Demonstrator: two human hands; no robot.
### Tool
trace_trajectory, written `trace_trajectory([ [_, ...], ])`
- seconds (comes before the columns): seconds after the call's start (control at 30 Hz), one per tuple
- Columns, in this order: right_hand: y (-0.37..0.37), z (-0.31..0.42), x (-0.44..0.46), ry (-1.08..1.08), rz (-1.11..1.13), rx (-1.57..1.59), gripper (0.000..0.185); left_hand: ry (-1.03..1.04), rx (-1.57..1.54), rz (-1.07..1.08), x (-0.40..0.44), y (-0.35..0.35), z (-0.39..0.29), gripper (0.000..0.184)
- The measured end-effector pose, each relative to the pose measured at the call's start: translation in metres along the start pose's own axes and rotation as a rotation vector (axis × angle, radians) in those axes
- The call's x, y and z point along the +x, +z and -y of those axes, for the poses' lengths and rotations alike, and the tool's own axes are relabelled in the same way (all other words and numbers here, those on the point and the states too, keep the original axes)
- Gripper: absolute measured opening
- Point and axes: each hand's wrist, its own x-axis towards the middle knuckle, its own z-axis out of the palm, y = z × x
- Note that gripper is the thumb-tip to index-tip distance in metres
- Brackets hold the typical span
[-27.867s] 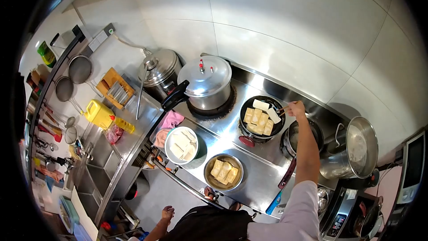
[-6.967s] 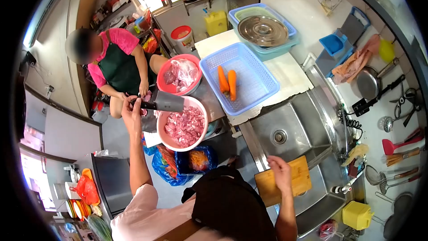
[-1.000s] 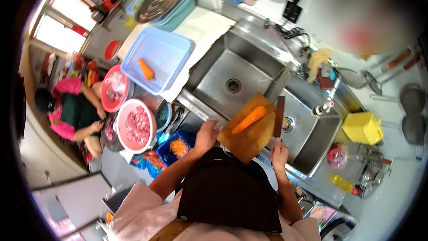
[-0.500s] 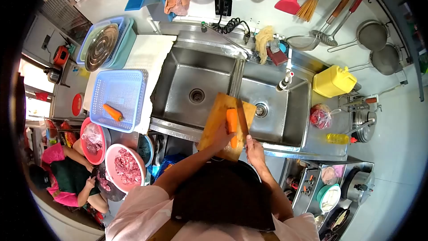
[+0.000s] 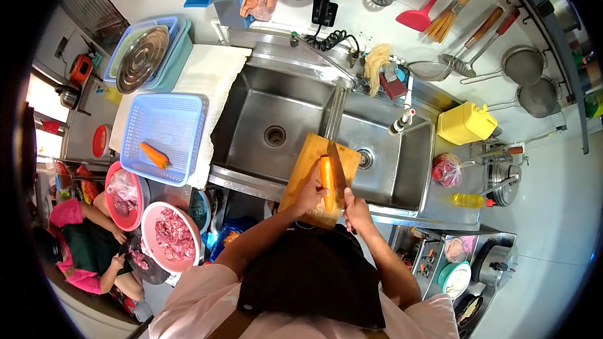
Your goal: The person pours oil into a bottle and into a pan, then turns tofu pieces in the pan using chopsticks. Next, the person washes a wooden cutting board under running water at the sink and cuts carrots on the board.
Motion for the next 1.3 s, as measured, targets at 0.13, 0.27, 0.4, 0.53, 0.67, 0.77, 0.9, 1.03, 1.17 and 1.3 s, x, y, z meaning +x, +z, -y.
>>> trace_trajectory([
  [0.13, -0.005, 0.017, 0.006, -0.003, 0.007, -0.103, 0.062, -0.081, -0.076, 0.073, -0.001, -0.011, -0.020, 0.103],
  [0.27, -0.008, 0.029, 0.011, 0.015, 0.045, -0.098, 0.070, -0.054, 0.007, 0.053, 0.000, -0.011, -0.022, 0.104],
  [0.4, -0.001, 0.038, 0.016, 0.015, 0.044, -0.149, 0.067, -0.036, 0.031, 0.040, 0.000, -0.014, -0.021, 0.105],
  [0.53, 0.000, 0.036, 0.027, 0.027, 0.057, -0.128, 0.067, 0.046, 0.074, 0.017, 0.002, -0.012, -0.013, 0.105],
  [0.67, 0.005, 0.037, 0.032, 0.059, 0.052, -0.114, 0.069, 0.040, 0.081, 0.016, 0.001, -0.014, -0.018, 0.104],
  [0.77, 0.008, 0.022, 0.038, -0.004, 0.016, -0.181, 0.071, 0.037, 0.066, 0.027, 0.004, -0.010, -0.009, 0.104],
  [0.9, 0.016, 0.027, 0.030, 0.015, -0.011, -0.116, 0.052, 0.084, 0.032, 0.024, 0.016, 0.000, 0.033, 0.091],
  [1.03, 0.019, 0.019, 0.035, -0.022, -0.026, -0.131, 0.047, 0.075, 0.266, -0.086, 0.037, -0.025, 0.001, 0.048],
  [1.17, 0.026, 0.007, 0.039, -0.061, -0.072, -0.169, 0.067, 0.007, 0.276, -0.140, 0.055, -0.034, -0.037, 0.033],
  [1.3, 0.031, 0.016, 0.027, -0.008, -0.120, -0.191, 0.077, -0.216, 0.130, -0.166, 0.078, -0.034, -0.104, 0.063],
])
